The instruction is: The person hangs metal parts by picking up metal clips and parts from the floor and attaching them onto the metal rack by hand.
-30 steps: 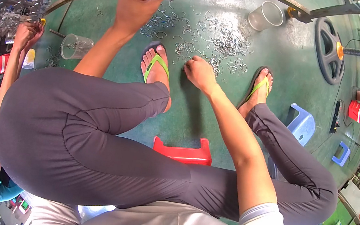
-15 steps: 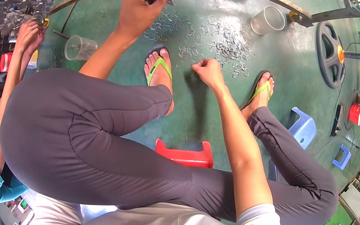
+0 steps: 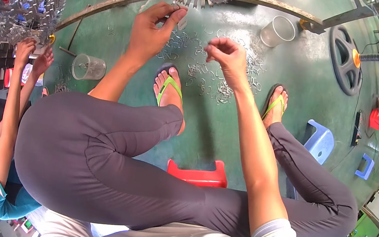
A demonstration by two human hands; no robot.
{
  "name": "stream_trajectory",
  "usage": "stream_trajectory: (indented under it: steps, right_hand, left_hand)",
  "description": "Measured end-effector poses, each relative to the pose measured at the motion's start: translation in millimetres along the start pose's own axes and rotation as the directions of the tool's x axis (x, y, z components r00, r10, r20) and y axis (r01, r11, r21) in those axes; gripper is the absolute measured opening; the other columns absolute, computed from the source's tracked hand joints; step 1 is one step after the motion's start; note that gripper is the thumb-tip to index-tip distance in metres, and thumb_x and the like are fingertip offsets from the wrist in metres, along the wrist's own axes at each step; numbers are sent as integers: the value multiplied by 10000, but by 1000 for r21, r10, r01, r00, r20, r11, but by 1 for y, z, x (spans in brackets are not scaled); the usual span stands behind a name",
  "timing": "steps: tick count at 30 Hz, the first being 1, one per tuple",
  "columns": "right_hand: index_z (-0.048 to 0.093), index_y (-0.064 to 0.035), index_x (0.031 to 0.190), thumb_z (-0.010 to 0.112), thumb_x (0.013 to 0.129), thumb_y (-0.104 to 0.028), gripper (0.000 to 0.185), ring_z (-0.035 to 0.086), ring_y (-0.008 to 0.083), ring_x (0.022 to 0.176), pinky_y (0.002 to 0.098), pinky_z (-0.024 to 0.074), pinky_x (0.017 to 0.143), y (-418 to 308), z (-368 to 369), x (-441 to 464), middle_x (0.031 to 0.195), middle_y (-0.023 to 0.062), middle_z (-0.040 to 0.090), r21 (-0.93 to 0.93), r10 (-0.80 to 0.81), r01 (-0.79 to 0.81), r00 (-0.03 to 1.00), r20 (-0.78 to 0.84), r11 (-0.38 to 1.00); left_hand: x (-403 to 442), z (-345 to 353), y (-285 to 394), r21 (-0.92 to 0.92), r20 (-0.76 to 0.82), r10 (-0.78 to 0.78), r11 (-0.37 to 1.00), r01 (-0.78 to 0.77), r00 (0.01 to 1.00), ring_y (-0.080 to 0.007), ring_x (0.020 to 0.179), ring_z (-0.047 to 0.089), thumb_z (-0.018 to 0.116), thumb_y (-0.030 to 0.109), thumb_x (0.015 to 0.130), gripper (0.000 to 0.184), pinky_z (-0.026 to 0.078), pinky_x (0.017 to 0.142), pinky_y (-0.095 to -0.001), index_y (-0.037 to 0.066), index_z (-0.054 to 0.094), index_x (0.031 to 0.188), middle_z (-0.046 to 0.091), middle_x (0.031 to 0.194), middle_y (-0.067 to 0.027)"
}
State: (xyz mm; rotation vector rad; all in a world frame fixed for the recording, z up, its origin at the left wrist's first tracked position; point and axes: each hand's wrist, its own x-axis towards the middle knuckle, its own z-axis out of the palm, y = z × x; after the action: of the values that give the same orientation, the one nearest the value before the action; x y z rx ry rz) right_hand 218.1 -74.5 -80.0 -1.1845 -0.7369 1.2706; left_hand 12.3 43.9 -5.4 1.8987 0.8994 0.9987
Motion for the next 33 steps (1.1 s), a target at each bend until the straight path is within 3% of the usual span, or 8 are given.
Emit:
stream_trajectory:
  steps: [3, 6, 11, 14, 23, 26, 32, 33]
  right_hand:
    - [727, 59, 1120, 770, 919, -56, 235, 723, 137, 781, 273, 599, 716, -19, 32, 3, 923, 89, 760, -9, -201, 201, 977, -64, 980]
    - [753, 45, 1061, 767, 887, -72, 210, 719, 112, 768, 269, 595, 726, -23, 48, 4, 904, 85, 774, -250, -331, 291, 934, -136, 923]
    - [766, 16, 989, 756, 856, -58, 152, 733, 156, 738, 280, 585, 700, -19, 57, 3, 865, 108, 747, -434, -503, 406, 854, -133, 804]
    - [760, 22, 971, 752, 858, -52, 135, 724, 155, 713, 284, 578, 674, -17, 61, 3, 854, 107, 736, -401, -494, 385, 842, -215, 831]
    - [754, 23, 955, 750, 850, -39, 122, 701, 152, 679, 286, 555, 638, -18, 62, 6, 830, 102, 715, -458, -530, 400, 824, -201, 794]
    - [748, 23, 947, 750, 845, -38, 119, 696, 165, 676, 296, 555, 641, -20, 64, 5, 822, 107, 709, -484, -555, 423, 815, -167, 766]
    - [737, 26, 933, 747, 848, -45, 111, 688, 212, 658, 327, 557, 638, -26, 55, 25, 829, 135, 706, -626, -651, 465, 753, -92, 626]
    - [738, 27, 939, 749, 851, -54, 120, 706, 221, 680, 333, 565, 653, -25, 52, 31, 842, 142, 712, -640, -658, 465, 748, -85, 611]
  left_hand:
    - [-2, 2, -1, -50, -14, -23, 999, 22, 1000, -86, 832, 615, 745, 225, 995, 258, 495, 759, -247, -1, 781, 1114, 720, 947, -12]
    - [-4, 5, 1, -83, -44, -38, 996, 34, 998, -96, 822, 637, 763, 219, 977, 244, 507, 762, -249, -11, 783, 1056, 736, 909, -43]
    - [-6, 6, 3, -108, -64, -67, 992, 60, 996, -93, 819, 656, 774, 213, 970, 241, 517, 757, -252, -13, 782, 1050, 738, 890, -43]
    - [-6, 6, 0, -120, -44, -102, 988, 96, 994, -74, 899, 644, 749, 210, 997, 242, 513, 819, -246, 15, 790, 1134, 767, 1006, -20]
    - [-4, 10, 9, -106, -52, -173, 980, 167, 984, -74, 890, 651, 747, 210, 998, 249, 520, 821, -246, 5, 786, 1135, 774, 1016, -30]
    - [-3, 15, 7, -166, -85, -147, 977, 132, 985, -96, 772, 666, 781, 273, 967, 312, 508, 699, -244, -29, 776, 1041, 736, 871, -45]
    - [9, 21, 2, -186, -27, -21, 982, 16, 999, -135, 850, 703, 792, 313, 950, 358, 535, 756, -266, -22, 776, 1075, 761, 939, -74]
    - [11, 22, 6, -189, -23, -70, 980, 65, 997, -142, 854, 709, 793, 317, 947, 364, 541, 764, -274, -19, 775, 1086, 766, 950, -81]
